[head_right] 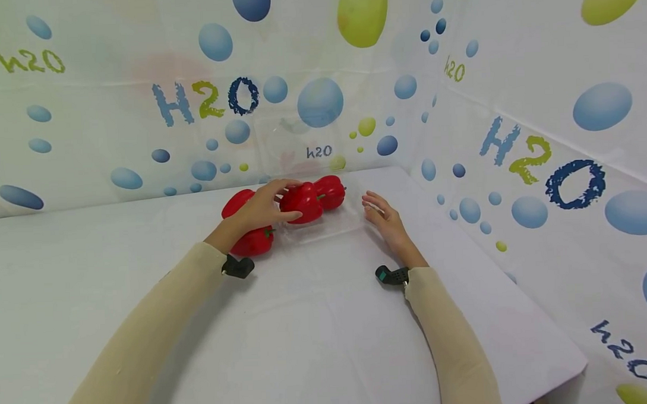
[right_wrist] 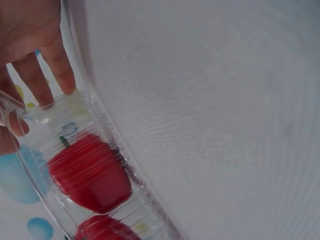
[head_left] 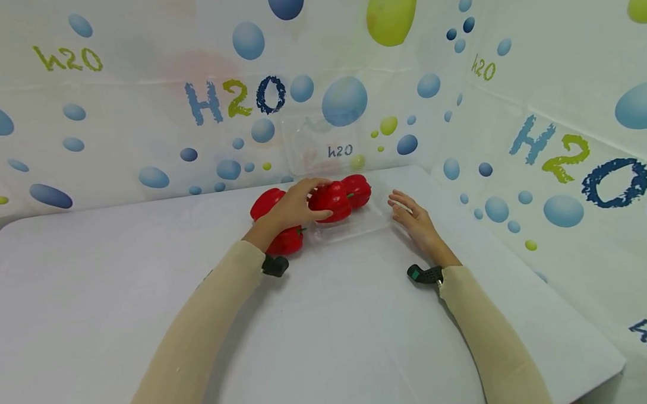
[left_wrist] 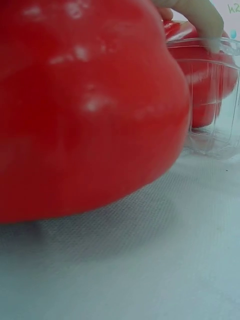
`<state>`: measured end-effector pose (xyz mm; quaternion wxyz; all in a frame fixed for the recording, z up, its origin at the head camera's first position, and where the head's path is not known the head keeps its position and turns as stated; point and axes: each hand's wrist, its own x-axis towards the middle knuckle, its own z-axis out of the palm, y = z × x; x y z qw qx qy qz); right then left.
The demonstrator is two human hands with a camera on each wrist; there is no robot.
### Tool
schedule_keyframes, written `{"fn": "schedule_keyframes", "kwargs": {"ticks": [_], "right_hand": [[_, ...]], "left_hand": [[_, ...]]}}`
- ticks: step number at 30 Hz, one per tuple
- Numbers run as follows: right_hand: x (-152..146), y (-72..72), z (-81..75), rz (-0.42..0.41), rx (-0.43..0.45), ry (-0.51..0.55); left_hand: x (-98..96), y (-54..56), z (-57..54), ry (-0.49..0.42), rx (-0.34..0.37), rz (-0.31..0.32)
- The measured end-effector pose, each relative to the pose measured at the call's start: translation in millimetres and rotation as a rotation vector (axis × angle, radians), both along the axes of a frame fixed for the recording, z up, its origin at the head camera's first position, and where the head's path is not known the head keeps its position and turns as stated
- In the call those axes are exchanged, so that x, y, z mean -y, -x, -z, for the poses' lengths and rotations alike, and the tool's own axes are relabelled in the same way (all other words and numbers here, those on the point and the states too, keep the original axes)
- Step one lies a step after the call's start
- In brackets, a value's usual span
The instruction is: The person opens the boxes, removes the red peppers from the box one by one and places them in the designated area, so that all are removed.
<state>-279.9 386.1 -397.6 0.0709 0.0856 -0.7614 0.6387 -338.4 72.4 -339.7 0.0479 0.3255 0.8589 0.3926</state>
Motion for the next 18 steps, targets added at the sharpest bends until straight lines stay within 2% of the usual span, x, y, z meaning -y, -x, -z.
{"fn": "schedule_keyframes", "kwargs": {"ticks": [6, 18], "right_hand": [[-2.3, 3.9, 4.0, -0.011, -0.002, -0.003], [-3.0, 1.7, 2.7, -0.007, 0.002, 0.019]], "left_hand": [[1.4, -2.4, 0.3, -0.025, -0.012, -0.005], [1.0, -9.3, -0.4, -0.051, -0.036, -0.001]]}}
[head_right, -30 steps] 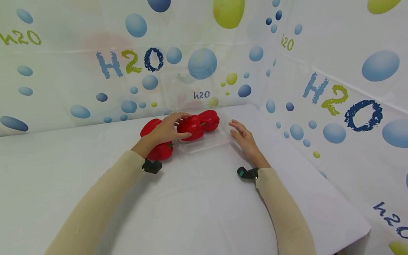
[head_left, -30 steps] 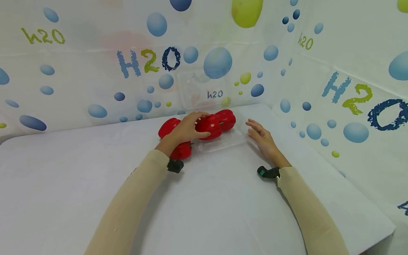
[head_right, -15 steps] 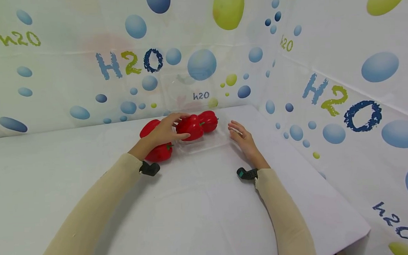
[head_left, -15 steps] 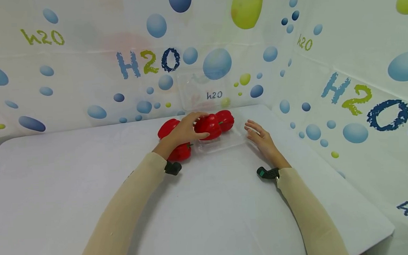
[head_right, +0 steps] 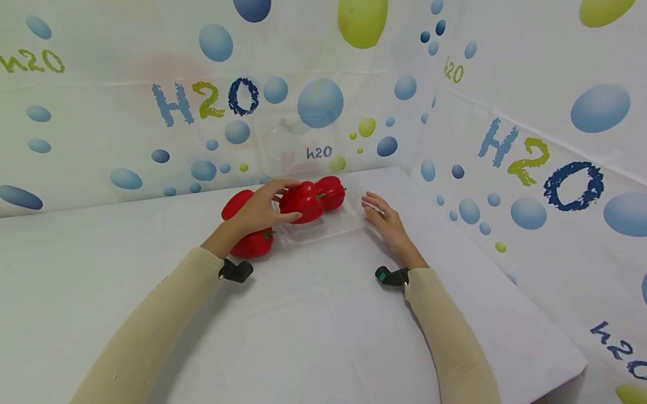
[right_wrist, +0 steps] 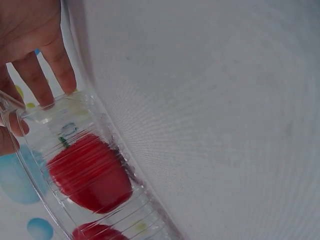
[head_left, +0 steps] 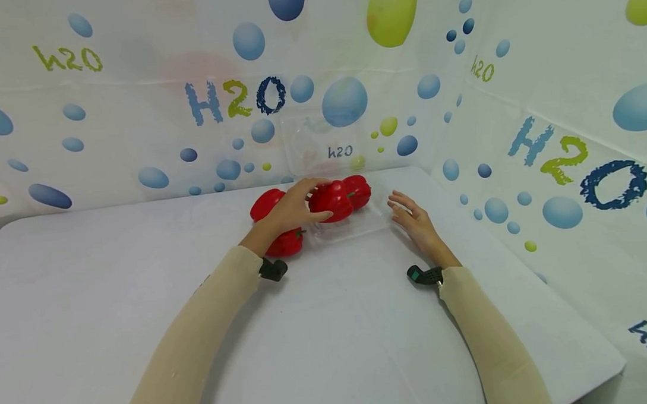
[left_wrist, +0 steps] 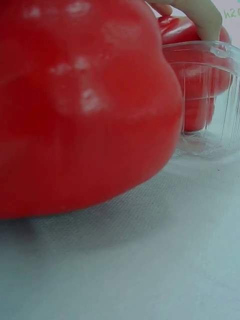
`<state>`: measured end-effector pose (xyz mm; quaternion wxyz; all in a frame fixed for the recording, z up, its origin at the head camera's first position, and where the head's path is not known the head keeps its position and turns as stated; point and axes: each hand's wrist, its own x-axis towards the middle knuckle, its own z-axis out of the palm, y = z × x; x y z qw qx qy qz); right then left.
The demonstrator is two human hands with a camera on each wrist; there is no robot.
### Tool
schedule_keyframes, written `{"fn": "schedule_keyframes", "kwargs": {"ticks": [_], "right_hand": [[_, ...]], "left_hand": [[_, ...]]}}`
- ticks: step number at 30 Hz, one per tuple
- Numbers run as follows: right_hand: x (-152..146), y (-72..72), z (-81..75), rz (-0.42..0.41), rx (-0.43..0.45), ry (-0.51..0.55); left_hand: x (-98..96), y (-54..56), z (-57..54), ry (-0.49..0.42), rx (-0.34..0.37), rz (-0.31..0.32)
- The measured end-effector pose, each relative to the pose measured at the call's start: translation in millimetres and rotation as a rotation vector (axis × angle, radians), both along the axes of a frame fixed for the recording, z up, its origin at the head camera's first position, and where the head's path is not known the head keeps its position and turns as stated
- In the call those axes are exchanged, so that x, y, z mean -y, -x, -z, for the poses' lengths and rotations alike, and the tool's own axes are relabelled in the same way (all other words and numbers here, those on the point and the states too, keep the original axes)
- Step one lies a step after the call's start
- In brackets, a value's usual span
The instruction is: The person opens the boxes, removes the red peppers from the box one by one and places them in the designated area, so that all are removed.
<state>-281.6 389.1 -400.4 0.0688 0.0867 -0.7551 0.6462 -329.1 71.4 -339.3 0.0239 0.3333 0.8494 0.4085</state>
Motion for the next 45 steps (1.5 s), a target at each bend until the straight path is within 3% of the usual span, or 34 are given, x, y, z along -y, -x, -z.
{"fn": "schedule_keyframes", "kwargs": {"ticks": [12, 33, 45], "right_hand": [[2.1, -2.4, -1.9, -0.005, 0.005, 0.006], [1.5, 0.4, -1.5, -0.001, 0.004, -0.017], [-0.6, 0.4, -0.2, 0.013, 0.013, -0.032]], "left_hand": [[4.4, -2.9, 0.2, -0.063, -0.021, -0.001], [8.1, 0.2, -0.4, -0.044, -0.033, 0.002], [7.3, -4.6, 0.7, -0.07, -0.06, 0.036]]}}
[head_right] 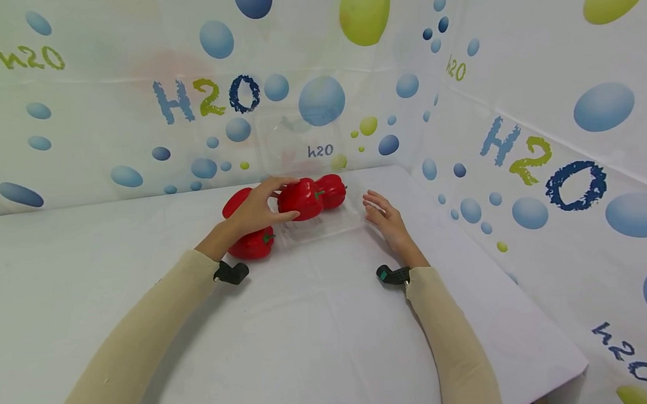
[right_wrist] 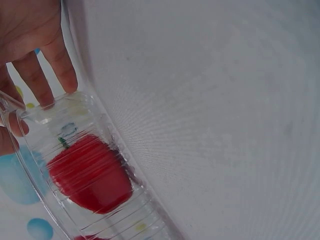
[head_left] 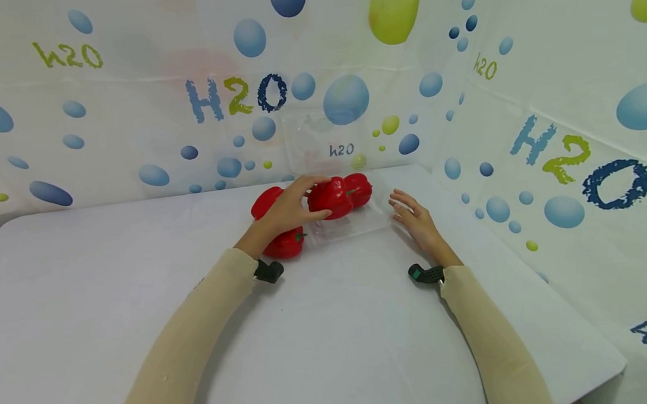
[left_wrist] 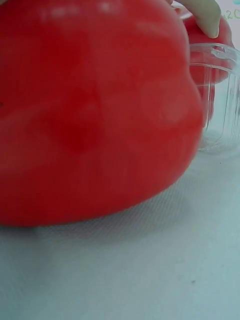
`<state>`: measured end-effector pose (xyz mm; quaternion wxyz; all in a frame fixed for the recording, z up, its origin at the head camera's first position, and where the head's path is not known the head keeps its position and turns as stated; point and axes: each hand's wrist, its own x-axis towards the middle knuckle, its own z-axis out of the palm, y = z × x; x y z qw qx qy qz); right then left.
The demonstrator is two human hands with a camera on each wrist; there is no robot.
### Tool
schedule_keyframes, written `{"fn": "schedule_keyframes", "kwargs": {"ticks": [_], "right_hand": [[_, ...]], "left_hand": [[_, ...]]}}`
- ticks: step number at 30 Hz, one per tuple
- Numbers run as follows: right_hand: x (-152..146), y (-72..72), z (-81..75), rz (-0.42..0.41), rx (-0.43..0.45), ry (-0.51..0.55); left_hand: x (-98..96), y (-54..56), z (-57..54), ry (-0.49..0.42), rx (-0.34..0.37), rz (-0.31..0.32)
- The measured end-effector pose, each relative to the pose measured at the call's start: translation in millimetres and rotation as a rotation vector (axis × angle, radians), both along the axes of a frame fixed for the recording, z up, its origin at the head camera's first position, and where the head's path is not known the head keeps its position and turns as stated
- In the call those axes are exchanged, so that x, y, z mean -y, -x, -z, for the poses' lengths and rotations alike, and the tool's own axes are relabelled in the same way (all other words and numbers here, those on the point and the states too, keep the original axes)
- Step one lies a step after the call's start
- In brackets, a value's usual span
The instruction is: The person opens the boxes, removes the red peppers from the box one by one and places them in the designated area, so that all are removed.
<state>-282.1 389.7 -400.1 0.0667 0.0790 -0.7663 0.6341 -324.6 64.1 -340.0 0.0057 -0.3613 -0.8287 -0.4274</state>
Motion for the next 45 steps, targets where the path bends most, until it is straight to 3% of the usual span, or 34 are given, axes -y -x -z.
{"fn": "schedule_keyframes", "kwargs": {"ticks": [12, 45], "right_hand": [[-2, 0.6, -0.1, -0.007, 0.011, 0.016], [-1, -0.9, -0.5, -0.01, 0.02, 0.032]], "left_hand": [[-2.7, -1.1, 4.7, -0.068, -0.06, 0.028], [-9.6, -13.8, 7.2, -0.113, -0.157, 0.056]]}}
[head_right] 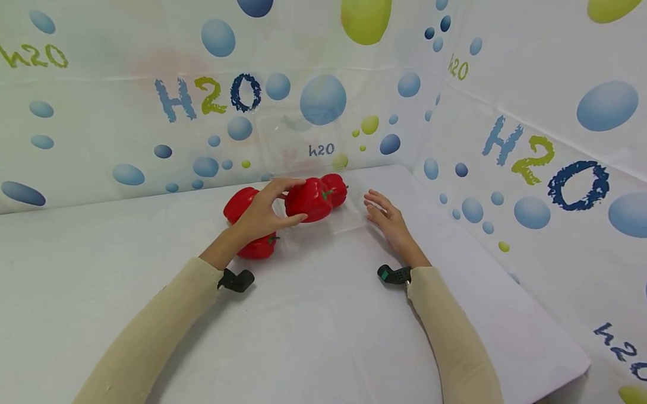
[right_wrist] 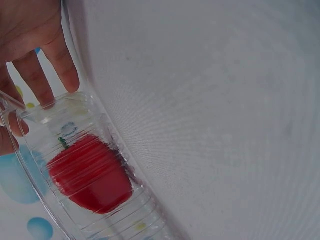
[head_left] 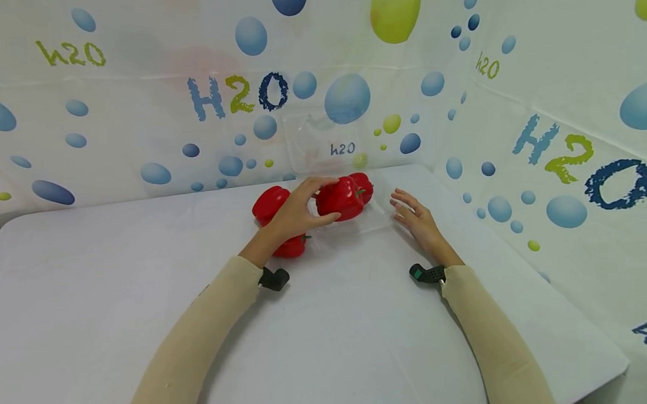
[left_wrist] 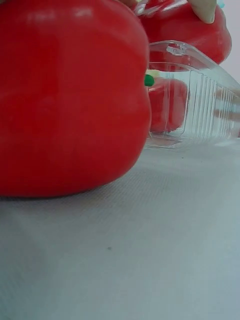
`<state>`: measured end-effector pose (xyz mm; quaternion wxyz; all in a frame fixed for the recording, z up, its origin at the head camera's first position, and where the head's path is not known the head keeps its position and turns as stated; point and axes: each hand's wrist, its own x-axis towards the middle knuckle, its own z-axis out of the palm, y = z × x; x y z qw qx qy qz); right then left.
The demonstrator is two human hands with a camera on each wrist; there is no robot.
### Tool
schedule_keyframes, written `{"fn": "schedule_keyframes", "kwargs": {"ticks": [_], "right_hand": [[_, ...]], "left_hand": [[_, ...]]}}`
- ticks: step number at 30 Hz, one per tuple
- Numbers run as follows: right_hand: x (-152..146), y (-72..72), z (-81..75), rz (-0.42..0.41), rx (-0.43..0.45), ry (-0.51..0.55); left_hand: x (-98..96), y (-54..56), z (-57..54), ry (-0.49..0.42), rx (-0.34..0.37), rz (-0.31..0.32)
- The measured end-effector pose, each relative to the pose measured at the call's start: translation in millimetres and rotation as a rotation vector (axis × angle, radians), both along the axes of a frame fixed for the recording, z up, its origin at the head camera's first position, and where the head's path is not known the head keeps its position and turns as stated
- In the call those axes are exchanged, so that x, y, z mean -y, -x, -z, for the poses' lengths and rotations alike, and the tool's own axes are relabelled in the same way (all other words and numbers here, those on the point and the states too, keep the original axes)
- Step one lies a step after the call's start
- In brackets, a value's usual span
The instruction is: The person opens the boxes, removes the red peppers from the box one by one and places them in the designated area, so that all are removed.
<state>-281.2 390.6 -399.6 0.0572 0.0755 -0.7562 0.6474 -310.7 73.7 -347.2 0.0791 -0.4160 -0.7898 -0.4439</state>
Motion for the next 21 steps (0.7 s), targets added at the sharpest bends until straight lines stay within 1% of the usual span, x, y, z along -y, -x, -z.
{"fn": "schedule_keyframes", "kwargs": {"ticks": [7, 13, 21], "right_hand": [[1.2, 1.0, 1.7, -0.009, -0.009, 0.012], [1.5, 0.0, 1.3, -0.018, -0.018, 0.005], [2.2, 0.6, 0.7, -0.011, -0.019, 0.005]], "left_hand": [[-0.2, -0.9, 0.6, 0.012, -0.021, 0.006], [-0.4, -1.8, 0.4, 0.019, -0.015, 0.013], [-5.2, -4.1, -0.9, -0.017, -0.022, 0.038]]}}
